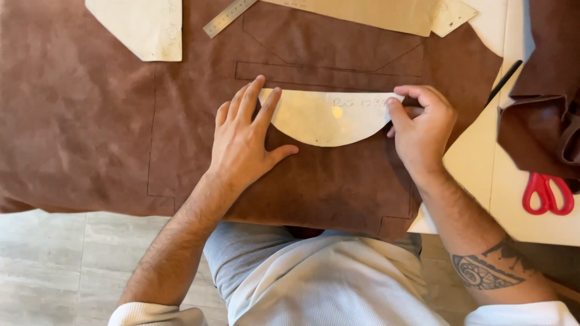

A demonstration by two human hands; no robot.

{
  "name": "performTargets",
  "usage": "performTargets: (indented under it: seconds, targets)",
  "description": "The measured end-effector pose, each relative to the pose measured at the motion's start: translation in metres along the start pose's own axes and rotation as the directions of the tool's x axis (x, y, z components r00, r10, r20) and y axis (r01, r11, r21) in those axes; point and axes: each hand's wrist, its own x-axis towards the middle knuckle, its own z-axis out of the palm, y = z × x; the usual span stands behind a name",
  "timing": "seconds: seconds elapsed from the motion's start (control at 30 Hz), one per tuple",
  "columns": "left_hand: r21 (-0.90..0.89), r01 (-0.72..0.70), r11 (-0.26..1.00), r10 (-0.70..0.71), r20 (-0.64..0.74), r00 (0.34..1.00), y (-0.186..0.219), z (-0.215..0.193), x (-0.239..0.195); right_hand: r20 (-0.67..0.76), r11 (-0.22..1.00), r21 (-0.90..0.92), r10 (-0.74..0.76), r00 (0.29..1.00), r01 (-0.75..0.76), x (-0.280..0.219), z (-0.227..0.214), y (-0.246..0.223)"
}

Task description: Tracing straight lines and curved templates onto a piece of brown leather using a ruler and pencil.

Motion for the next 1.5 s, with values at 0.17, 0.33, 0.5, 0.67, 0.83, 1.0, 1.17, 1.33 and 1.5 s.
performTargets:
  seconds: [0.17,0.33,0.5,0.67,0.83,1.0,1.17,1.33,1.5]
  targets:
    - [0.026,-0.063,0.998,0.065,-0.094,0.993,-0.005,0.018,0.007,0.078,0.969,-0.193,-0.141,0.987,0.154,0.005,-0.014,0.016]
    - [0.055,-0.076,0.996,0.087,-0.239,0.967,-0.005,0.023,0.009,0.154,0.996,-0.02,0.089,0.984,-0.087,0.015,-0.018,0.022]
    - [0.038,-0.089,0.995,0.096,-0.252,0.963,-0.01,0.029,0.004,0.117,0.977,0.05,0.199,0.973,-0.206,0.014,-0.016,0.014]
    - [0.031,-0.085,0.996,0.089,-0.171,0.981,-0.003,0.022,0.009,0.077,0.972,0.075,0.217,0.973,-0.223,0.012,-0.014,0.011]
    - [0.003,-0.131,0.991,0.128,-0.236,0.963,0.0,0.015,0.013,0.079,0.97,0.066,0.23,0.97,-0.236,0.011,-0.015,0.012]
    - [0.014,-0.12,0.993,0.12,-0.209,0.97,0.002,0.009,0.013,0.103,0.967,-0.052,0.253,0.962,-0.249,0.012,-0.015,0.0]
    - [0.004,-0.15,0.989,0.147,-0.209,0.967,0.001,0.011,0.011,0.106,0.972,-0.055,0.232,0.967,-0.227,0.012,-0.015,0.003]
    - [-0.016,-0.168,0.986,0.159,-0.245,0.956,0.0,0.013,0.012,0.1,0.971,-0.064,0.236,0.967,-0.23,0.012,-0.015,0.003]
    - [-0.032,-0.168,0.985,0.157,-0.23,0.961,0.001,0.012,0.013,0.092,0.965,-0.056,0.259,0.961,-0.255,0.012,-0.014,0.004]
